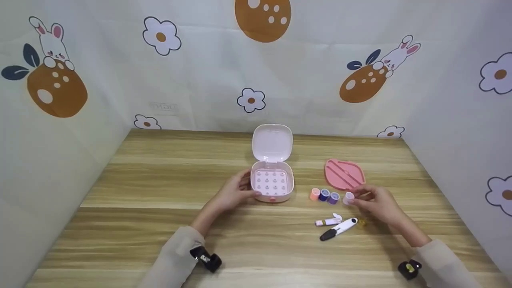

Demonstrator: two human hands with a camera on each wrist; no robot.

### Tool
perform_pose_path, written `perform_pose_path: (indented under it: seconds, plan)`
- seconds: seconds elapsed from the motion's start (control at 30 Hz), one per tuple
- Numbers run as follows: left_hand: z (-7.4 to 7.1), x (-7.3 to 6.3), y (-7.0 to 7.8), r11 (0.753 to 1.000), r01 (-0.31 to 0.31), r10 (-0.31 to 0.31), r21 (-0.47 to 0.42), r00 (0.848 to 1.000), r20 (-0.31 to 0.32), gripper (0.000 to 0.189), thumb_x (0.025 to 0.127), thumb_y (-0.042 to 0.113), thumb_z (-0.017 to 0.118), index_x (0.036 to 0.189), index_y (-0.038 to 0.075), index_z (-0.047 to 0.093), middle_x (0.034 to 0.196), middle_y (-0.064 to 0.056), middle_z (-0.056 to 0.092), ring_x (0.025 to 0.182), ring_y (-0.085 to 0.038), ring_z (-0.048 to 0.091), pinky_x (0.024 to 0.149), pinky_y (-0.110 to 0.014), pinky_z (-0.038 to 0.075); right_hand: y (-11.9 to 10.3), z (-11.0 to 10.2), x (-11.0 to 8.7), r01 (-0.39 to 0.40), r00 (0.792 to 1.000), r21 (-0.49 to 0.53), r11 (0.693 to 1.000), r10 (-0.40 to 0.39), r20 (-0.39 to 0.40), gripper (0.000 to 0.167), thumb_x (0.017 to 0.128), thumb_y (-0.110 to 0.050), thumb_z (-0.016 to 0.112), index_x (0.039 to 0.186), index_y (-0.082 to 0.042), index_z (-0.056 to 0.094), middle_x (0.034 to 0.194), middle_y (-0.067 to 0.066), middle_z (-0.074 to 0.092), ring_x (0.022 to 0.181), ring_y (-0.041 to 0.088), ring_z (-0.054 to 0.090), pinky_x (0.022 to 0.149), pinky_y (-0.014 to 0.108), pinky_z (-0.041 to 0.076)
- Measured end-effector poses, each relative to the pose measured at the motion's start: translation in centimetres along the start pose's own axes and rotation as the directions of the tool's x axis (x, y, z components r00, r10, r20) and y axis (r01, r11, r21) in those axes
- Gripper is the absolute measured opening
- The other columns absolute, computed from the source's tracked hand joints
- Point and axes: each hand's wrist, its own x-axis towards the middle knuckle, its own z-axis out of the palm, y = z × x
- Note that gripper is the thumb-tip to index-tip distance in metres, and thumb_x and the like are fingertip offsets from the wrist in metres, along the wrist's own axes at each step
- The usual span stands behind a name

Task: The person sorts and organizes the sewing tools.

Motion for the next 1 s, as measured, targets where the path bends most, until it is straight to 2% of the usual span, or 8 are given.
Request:
perform_pose_path:
  seconds: [0.17, 0.33, 0.67, 1.0]
  plan:
    - [0.0, -0.1, -0.1, 1.000, 0.006, -0.006, 0.003, 1.000, -0.004, 0.080, 0.092, -0.005, 0.074, 0.156, -0.017, 0.028, 0.158, -0.039, 0.039, 0.147, -0.051, 0.043, 0.124, -0.053, 0.040, 0.1, 0.0, 0.1, 0.041, 0.999, -0.033, 0.999, -0.042, -0.021, 0.028, 0.092, -0.005, 0.079, 0.114, 0.009, 0.071, 0.108, 0.023, 0.076, 0.090, 0.020, 0.071, 0.077, 0.017, 0.059]
    - [-0.1, -0.2, 0.0, 1.000, 0.016, -0.016, -0.003, 1.000, -0.008, 0.079, 0.093, -0.005, 0.074, 0.156, -0.016, 0.030, 0.159, -0.038, 0.039, 0.147, -0.050, 0.043, 0.124, -0.052, 0.039, 0.0, -0.1, 0.1, 0.064, 0.997, -0.077, 0.995, -0.066, -0.032, 0.023, 0.093, -0.006, 0.078, 0.111, 0.008, 0.073, 0.106, 0.021, 0.077, 0.090, 0.023, 0.073, 0.076, 0.017, 0.058]
    - [0.1, 0.0, 0.1, 1.000, 0.024, -0.023, 0.012, 0.999, -0.024, 0.079, 0.091, -0.004, 0.075, 0.155, -0.017, 0.031, 0.157, -0.038, 0.042, 0.146, -0.049, 0.045, 0.125, -0.052, 0.039, -0.9, -0.7, 0.3, 0.029, 0.999, -0.105, 0.994, -0.034, -0.039, 0.028, 0.095, -0.009, 0.077, 0.117, 0.009, 0.072, 0.111, 0.024, 0.075, 0.099, 0.033, 0.072, 0.077, 0.017, 0.057]
    - [0.1, 0.0, 0.1, 1.000, 0.016, -0.016, -0.003, 1.000, -0.011, 0.078, 0.092, -0.005, 0.074, 0.156, -0.017, 0.030, 0.157, -0.038, 0.040, 0.146, -0.050, 0.044, 0.125, -0.052, 0.039, -1.9, -0.9, 1.0, 0.048, 0.996, -0.095, 0.994, -0.054, -0.067, 0.029, 0.097, -0.009, 0.075, 0.119, 0.009, 0.072, 0.111, 0.024, 0.075, 0.097, 0.026, 0.068, 0.073, 0.018, 0.057]
